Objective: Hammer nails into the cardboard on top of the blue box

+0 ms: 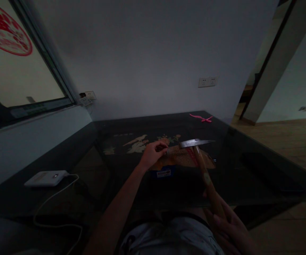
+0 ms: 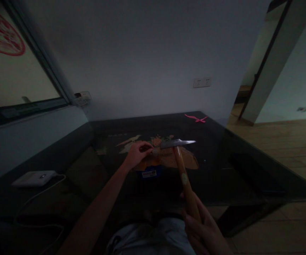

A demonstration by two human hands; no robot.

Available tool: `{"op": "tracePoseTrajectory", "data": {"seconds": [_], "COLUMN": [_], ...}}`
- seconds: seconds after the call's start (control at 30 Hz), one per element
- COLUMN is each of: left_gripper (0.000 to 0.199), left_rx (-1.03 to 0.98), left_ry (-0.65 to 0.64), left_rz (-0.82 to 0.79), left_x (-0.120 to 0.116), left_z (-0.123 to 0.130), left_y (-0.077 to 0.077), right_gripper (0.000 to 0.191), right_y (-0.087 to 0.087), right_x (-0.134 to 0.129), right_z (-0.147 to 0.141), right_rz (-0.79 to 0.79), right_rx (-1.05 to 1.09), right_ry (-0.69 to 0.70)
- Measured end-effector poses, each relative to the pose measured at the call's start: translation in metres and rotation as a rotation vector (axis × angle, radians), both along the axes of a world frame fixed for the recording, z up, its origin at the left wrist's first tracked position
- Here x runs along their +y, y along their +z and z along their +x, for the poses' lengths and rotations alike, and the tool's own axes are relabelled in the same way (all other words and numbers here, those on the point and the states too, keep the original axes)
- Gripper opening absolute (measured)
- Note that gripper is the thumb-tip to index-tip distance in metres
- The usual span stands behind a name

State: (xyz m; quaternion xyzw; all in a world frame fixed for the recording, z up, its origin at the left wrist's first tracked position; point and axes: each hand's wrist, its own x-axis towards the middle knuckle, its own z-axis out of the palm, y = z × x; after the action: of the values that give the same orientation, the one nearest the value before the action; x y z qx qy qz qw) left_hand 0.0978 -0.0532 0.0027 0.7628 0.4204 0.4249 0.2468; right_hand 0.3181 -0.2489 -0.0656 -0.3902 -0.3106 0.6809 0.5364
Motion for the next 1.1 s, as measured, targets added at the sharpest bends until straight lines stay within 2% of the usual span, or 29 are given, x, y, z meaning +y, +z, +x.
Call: {"op": "tracePoseTrajectory", "data": {"seconds": [0.1, 0.23, 0.4, 0.53, 0.67, 0.83, 0.9, 1.1], "left_gripper": [0.006, 0.006, 0.007, 0.008, 0.008, 0.012, 0.013, 0.01], "left_rx": [0.001, -0.025, -0.047, -0.06, -0.069, -0.054, -0.046, -0.072], "left_ry": [0.0, -0.011, -0.012, -0.035, -0.043, -0.009, 0.002, -0.039], "left_rz": [-0.011, 0.002, -0.02, -0.031, -0.028, -0.059, -0.067, -0.053], "left_x": [0.001, 0.001, 0.001, 0.003, 0.003, 0.005, 0.005, 0.008], "left_z": [-0.001, 0.0, 0.0, 0.0, 0.0, 0.0, -0.001, -0.001], "left_y": [-0.002, -0.002, -0.002, -0.006, -0.008, -0.009, -0.01, -0.012], "right_gripper": [0.063, 0.062, 0.062, 0.062, 0.057, 0.053, 0.052, 0.05], "right_y": [0.009, 0.031, 0.054, 0.079, 0.103, 0.109, 0.111, 0.126], "right_x": [0.003, 0.011, 0.03, 0.042, 0.048, 0.053, 0.056, 0.061], "right_z": [0.005, 0.007, 0.023, 0.044, 0.049, 0.047, 0.046, 0.039], "right_rz": [0.005, 0.023, 0.166, 0.316, 0.448, 0.433, 0.42, 0.512], "right_rx": [-0.069, -0.176, -0.415, -0.683, -0.876, -0.981, -0.995, -0.926], "right_ry": [0.004, -0.023, -0.104, -0.063, -0.025, 0.095, 0.086, 0.068]}}
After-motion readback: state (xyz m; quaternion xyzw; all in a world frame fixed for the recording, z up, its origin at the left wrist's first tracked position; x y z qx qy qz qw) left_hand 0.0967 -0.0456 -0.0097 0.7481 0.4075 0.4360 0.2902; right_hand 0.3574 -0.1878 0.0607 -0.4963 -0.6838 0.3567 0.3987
